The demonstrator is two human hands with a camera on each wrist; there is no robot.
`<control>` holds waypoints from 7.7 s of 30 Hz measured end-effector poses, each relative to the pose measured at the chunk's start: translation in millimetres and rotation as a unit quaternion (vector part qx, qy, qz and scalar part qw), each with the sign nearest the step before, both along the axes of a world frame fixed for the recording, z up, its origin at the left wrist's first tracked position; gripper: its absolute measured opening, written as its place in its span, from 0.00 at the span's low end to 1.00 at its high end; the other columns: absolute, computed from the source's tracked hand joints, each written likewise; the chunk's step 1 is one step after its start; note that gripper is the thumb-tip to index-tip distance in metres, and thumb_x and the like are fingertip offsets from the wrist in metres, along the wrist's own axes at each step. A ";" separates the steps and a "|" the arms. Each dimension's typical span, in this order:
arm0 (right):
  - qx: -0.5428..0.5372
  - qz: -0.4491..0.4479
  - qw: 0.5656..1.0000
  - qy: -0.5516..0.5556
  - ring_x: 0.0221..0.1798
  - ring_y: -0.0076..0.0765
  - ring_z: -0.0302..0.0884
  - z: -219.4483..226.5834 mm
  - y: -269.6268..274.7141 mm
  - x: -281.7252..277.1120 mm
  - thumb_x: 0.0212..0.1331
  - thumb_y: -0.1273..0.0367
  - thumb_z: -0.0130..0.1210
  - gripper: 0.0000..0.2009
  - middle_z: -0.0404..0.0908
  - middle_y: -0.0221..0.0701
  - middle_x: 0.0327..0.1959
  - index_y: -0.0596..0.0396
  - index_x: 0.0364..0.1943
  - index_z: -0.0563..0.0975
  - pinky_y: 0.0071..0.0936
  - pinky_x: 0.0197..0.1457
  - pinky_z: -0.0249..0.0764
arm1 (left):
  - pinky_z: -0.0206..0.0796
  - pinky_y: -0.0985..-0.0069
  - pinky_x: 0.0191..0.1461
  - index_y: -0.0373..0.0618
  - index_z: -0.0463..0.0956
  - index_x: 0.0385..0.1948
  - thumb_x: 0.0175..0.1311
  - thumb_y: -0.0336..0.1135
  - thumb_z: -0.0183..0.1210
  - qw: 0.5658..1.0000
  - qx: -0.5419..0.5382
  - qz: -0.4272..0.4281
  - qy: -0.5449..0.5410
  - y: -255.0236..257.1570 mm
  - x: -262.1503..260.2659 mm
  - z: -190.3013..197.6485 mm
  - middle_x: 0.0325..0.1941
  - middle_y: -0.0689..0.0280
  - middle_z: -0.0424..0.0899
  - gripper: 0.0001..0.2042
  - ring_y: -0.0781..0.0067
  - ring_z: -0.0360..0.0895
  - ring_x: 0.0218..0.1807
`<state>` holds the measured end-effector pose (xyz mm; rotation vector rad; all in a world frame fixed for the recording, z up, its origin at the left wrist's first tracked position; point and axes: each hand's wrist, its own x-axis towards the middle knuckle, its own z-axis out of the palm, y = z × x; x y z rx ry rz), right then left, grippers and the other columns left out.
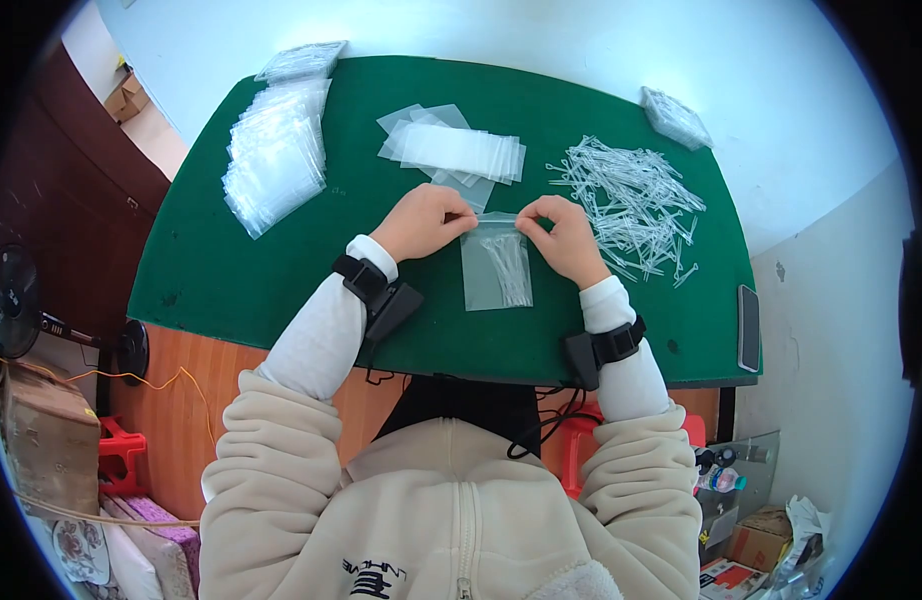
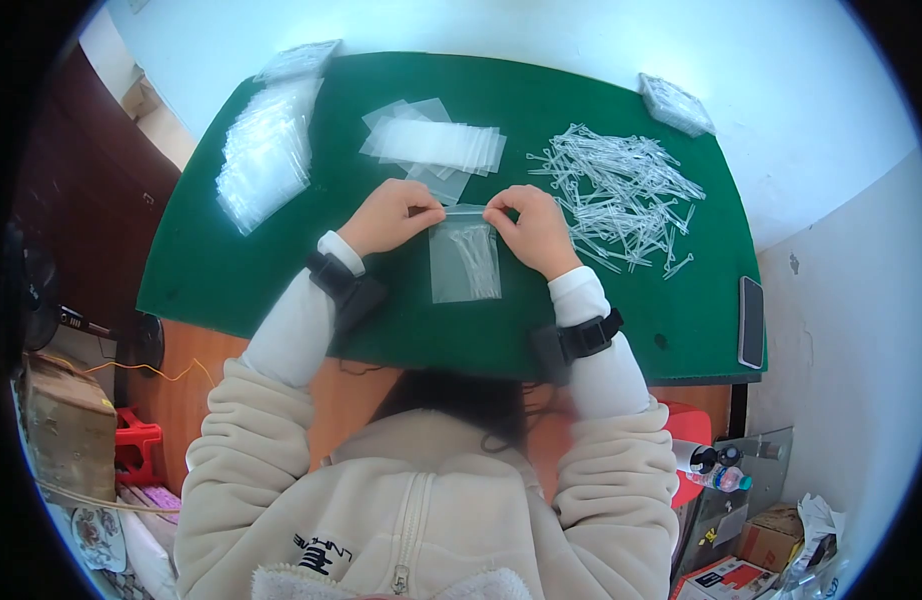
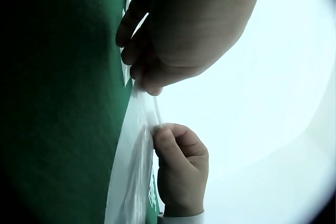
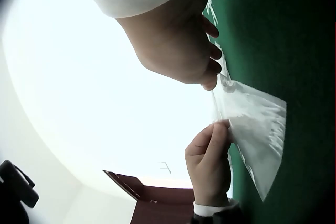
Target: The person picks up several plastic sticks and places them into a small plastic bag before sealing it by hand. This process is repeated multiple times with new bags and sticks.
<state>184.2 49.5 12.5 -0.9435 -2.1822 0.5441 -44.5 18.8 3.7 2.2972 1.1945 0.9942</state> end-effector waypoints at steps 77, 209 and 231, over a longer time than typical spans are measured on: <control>-0.045 0.036 0.998 0.025 0.29 0.26 0.71 -2.3 10.9 13.2 0.53 0.70 0.56 0.05 0.75 0.27 0.23 0.57 0.27 0.77 0.21 0.31 0.66 | 0.65 0.73 0.31 0.40 0.79 0.22 0.52 0.35 0.58 0.997 -0.062 -0.003 -0.039 -4.7 1.5 4.6 0.23 0.63 0.79 0.08 0.65 0.75 0.26; -0.030 0.094 0.995 0.016 0.27 0.27 0.73 -0.7 -1.8 -0.6 0.48 0.71 0.58 0.05 0.76 0.30 0.23 0.60 0.25 0.78 0.22 0.29 0.68 | 0.62 0.74 0.28 0.39 0.79 0.23 0.49 0.31 0.60 0.999 -0.032 -0.002 -0.010 -3.6 1.8 3.8 0.20 0.62 0.75 0.05 0.69 0.71 0.23; -0.138 0.068 0.988 0.034 0.26 0.19 0.68 4.0 6.8 13.7 0.50 0.70 0.57 0.06 0.75 0.26 0.21 0.60 0.26 0.78 0.18 0.28 0.64 | 0.62 0.78 0.28 0.38 0.79 0.24 0.52 0.30 0.59 0.989 -0.114 -0.028 -0.095 -5.0 4.0 6.0 0.20 0.64 0.75 0.05 0.76 0.70 0.23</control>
